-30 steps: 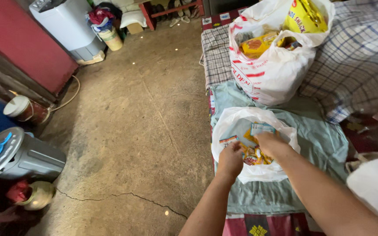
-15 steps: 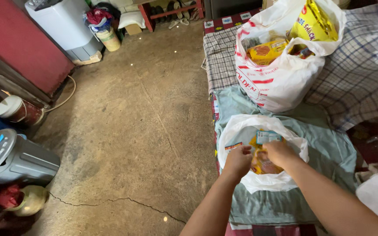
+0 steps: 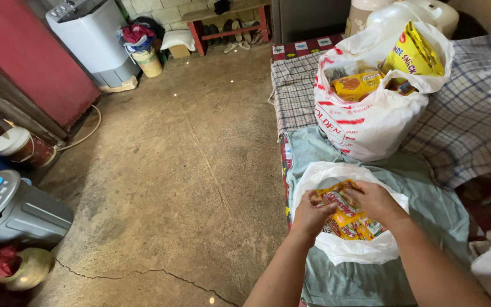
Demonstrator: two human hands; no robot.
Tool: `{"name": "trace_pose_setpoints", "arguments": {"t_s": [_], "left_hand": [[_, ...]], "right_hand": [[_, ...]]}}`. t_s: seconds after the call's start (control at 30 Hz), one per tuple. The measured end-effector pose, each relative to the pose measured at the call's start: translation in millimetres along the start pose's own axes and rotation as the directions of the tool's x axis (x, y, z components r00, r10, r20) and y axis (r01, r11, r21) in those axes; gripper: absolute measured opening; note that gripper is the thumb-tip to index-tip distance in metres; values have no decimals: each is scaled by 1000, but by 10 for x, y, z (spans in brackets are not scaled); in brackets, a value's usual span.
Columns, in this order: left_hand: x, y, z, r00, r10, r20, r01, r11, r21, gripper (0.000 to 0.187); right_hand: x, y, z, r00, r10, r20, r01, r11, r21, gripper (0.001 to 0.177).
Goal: The person repeatedly picks small snack packets from a white plastic bag on a bed and places them onto a wooden shelf. The person handles the packets one at a time, moving between the bag and the shelf multiple times.
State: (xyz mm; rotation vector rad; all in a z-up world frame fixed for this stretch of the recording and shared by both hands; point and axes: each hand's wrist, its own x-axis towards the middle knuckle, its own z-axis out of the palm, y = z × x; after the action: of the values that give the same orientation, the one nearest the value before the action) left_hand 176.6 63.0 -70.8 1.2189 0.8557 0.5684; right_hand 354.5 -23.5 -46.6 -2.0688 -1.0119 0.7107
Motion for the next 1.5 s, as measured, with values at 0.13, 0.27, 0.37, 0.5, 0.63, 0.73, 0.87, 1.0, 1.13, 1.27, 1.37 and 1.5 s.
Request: {"name": "trace_pose_setpoints", "arguments": {"t_s": [0.13,0.27,0.37,0.5,0.63,0.73,0.87,1.0,1.13,1.27,1.37,1.5], "left_hand": [[40,-58,-59,982,16,187,31,968,-248,42],[52,-37,-95,988,-99,120,131,948,-289,30],[25,58,-122,986,-166,0,154,915,-372,27],[-50,145,-108,982,-177,-69,136,909,-393,27],[-124,142,-80,979,-177,-99,144,952,-271,29],[-119,72,-116,972,-227,-63,197,931,-308,30],[-68,-46,-133,977,-203,-60,178,941,-286,29],[-41,-66,-180,972,-230,-43,203,920,-336,28],[-83,-25,-245,944,-308,118,330,890,-316,41],[-214,-48,-187,952,-216,215,274,917,-291,25],[-249,-22,-175,957,-178,228,235,939,-253,25],[-303,-19,-169,951,-191,243,236,956,-174,24]], "right_hand": [[-138,-231,21,972,-30,233,-19,979,203,30],[-187,-298,6,942,153,299,-308,750,586,35],[-210,-239,26,927,166,337,-372,530,762,41],[-222,-27,268,912,54,406,-363,564,741,36],[-197,158,370,937,68,343,-322,553,768,33],[-175,234,358,937,100,334,-335,527,781,33],[-158,281,349,943,93,320,-310,592,744,30],[-144,321,293,940,114,320,-325,579,748,27],[-179,313,244,931,132,340,-353,558,751,28],[-265,211,321,925,175,338,-368,641,674,34],[-305,166,345,928,186,324,-361,666,653,36],[-236,260,382,943,141,302,-328,552,767,31]]}}
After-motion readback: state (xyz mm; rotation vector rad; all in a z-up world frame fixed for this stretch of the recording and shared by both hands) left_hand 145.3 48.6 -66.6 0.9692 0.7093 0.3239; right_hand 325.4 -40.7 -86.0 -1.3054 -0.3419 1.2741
